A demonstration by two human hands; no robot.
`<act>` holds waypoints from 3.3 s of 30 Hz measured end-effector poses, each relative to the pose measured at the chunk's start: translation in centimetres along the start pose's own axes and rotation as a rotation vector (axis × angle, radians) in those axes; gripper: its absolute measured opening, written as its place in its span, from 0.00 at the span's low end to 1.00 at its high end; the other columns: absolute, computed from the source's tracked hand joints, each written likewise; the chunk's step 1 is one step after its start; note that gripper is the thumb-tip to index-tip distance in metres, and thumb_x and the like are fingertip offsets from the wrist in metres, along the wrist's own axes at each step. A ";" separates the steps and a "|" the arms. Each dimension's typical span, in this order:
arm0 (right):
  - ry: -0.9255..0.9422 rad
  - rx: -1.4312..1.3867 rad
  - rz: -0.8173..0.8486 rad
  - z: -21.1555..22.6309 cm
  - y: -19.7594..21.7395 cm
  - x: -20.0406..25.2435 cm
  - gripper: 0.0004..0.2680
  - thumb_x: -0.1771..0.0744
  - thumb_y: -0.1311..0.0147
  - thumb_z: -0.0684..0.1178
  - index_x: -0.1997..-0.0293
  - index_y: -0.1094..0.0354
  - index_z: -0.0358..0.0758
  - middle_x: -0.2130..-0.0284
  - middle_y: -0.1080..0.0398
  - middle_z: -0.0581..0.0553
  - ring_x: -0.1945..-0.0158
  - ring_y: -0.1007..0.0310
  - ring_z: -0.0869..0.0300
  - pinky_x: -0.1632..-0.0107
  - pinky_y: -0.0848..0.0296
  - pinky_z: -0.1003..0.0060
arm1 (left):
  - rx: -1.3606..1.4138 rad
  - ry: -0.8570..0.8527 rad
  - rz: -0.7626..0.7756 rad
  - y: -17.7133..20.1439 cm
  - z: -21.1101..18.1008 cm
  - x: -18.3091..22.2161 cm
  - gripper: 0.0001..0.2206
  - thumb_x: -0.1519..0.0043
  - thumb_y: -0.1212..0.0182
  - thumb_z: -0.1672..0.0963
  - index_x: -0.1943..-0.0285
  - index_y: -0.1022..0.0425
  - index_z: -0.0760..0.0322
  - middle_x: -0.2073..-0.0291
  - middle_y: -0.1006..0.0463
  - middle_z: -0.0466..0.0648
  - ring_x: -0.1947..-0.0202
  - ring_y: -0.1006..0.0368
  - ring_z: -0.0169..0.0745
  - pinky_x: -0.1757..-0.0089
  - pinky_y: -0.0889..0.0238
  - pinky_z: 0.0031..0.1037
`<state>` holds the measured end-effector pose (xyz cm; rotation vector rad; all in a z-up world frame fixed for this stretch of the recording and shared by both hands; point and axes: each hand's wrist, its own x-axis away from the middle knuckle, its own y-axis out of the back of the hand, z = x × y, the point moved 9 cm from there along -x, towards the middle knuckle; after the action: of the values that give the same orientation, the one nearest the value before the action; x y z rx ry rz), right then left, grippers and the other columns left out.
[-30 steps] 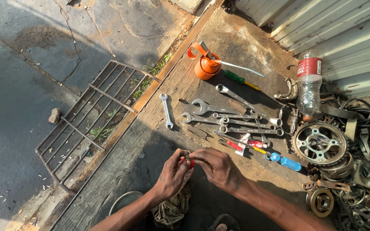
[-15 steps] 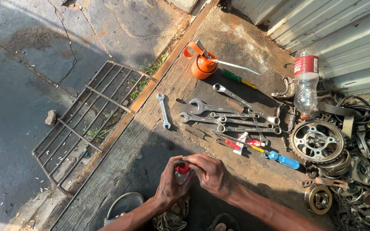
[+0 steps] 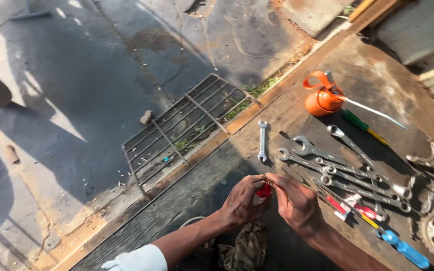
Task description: The recorder is cleaning and inspecting small mechanical parts, specifically using a screwdriver and a red cap/component near a motorcycle.
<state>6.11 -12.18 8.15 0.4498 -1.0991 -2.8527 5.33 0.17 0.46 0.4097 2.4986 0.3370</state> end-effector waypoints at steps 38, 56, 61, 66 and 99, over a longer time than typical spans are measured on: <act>-0.103 -0.016 0.051 -2.3 -3.8 -0.7 0.08 0.33 0.42 0.38 0.51 0.28 0.35 0.58 0.22 0.40 0.55 0.18 0.52 0.56 0.18 0.64 | -0.032 0.101 -0.002 0.7 2.9 1.4 0.25 0.41 0.26 0.59 0.42 0.40 0.67 0.45 0.25 0.65 0.52 0.19 0.58 0.56 0.23 0.38; -0.156 -0.156 0.128 -3.3 -4.0 -1.6 0.08 0.33 0.44 0.38 0.50 0.29 0.35 0.59 0.22 0.42 0.56 0.16 0.57 0.56 0.16 0.68 | -0.006 0.104 -0.031 1.2 3.1 1.2 0.25 0.41 0.26 0.60 0.42 0.41 0.65 0.44 0.26 0.62 0.49 0.20 0.59 0.53 0.24 0.38; -0.044 -0.139 0.136 -2.9 -4.2 -1.7 0.08 0.33 0.44 0.38 0.49 0.31 0.35 0.56 0.22 0.41 0.54 0.17 0.55 0.54 0.16 0.67 | 0.005 0.125 -0.018 1.1 3.4 1.1 0.24 0.41 0.27 0.60 0.41 0.40 0.66 0.44 0.26 0.63 0.50 0.19 0.58 0.54 0.23 0.38; -0.048 -0.115 0.160 -3.5 -5.0 -1.3 0.08 0.32 0.46 0.38 0.47 0.31 0.33 0.56 0.23 0.39 0.53 0.18 0.54 0.53 0.16 0.66 | -0.012 0.137 0.016 0.7 3.9 1.4 0.24 0.40 0.27 0.59 0.41 0.40 0.66 0.44 0.27 0.63 0.49 0.20 0.59 0.52 0.22 0.39; -0.145 -0.040 0.258 -4.0 -6.6 0.3 0.08 0.32 0.48 0.38 0.49 0.28 0.31 0.60 0.23 0.36 0.60 0.17 0.51 0.62 0.16 0.66 | -0.049 0.187 0.018 1.1 3.4 2.2 0.24 0.44 0.26 0.59 0.43 0.37 0.68 0.48 0.25 0.61 0.53 0.19 0.56 0.57 0.22 0.36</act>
<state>7.39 -9.90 0.86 0.0909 -1.0333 -2.7064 5.84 2.41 -2.99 0.3972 2.6633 0.4623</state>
